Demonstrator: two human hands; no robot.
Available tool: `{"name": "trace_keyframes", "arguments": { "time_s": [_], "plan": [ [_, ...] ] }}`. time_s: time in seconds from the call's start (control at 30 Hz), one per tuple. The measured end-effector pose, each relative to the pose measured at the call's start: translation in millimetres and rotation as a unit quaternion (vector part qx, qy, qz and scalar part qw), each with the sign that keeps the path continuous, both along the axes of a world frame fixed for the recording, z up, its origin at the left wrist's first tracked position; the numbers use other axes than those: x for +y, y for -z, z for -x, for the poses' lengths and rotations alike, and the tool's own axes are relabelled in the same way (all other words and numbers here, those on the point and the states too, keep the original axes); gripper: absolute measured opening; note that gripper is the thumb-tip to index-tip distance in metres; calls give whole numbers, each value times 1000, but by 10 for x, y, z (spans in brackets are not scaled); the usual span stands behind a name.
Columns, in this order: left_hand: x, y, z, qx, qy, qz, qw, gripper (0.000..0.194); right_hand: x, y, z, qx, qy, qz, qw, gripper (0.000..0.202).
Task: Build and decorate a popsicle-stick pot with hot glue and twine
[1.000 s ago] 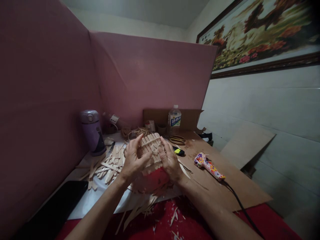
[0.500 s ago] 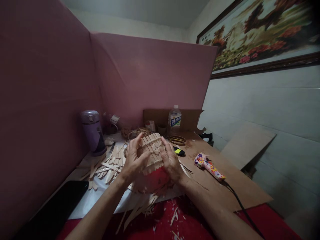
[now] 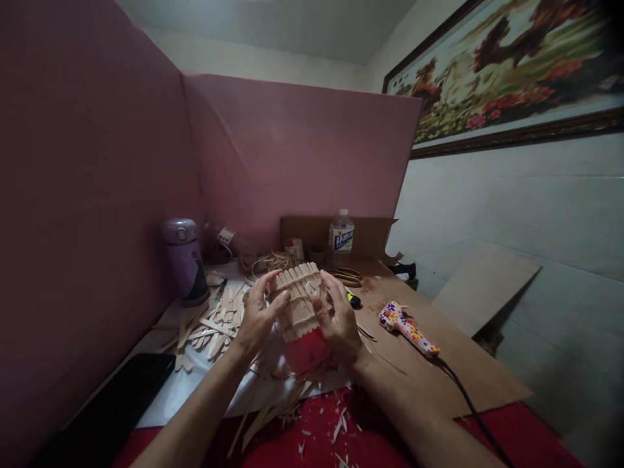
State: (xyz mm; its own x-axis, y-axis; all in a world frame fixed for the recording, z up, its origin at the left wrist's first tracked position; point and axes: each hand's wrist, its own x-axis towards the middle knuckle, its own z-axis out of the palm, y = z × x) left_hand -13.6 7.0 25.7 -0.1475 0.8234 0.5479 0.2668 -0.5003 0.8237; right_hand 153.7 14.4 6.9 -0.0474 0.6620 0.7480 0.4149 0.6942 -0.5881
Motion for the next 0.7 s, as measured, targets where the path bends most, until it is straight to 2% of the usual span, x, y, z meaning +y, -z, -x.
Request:
{"name": "trace_keyframes", "arguments": {
  "time_s": [0.17, 0.3, 0.43, 0.57, 0.7],
  "plan": [
    [25, 40, 1, 52, 9, -18, 998, 47, -111, -28, 52, -39, 38, -17, 998, 63],
    [26, 37, -5, 66, 42, -28, 997, 49, -82, -28, 63, -4, 44, -4, 999, 64],
    [26, 44, -13, 27, 80, -22, 996, 47, 0, -24, 18, 43, 55, 17, 997, 64],
    [47, 58, -20, 46, 51, -67, 995, 35, 89, -5, -50, 75, 34, 52, 995, 67],
    [43, 74, -30, 68, 46, -75, 994, 39, 114, -3, -84, 88, 10, 70, 994, 67]
  ]
}}
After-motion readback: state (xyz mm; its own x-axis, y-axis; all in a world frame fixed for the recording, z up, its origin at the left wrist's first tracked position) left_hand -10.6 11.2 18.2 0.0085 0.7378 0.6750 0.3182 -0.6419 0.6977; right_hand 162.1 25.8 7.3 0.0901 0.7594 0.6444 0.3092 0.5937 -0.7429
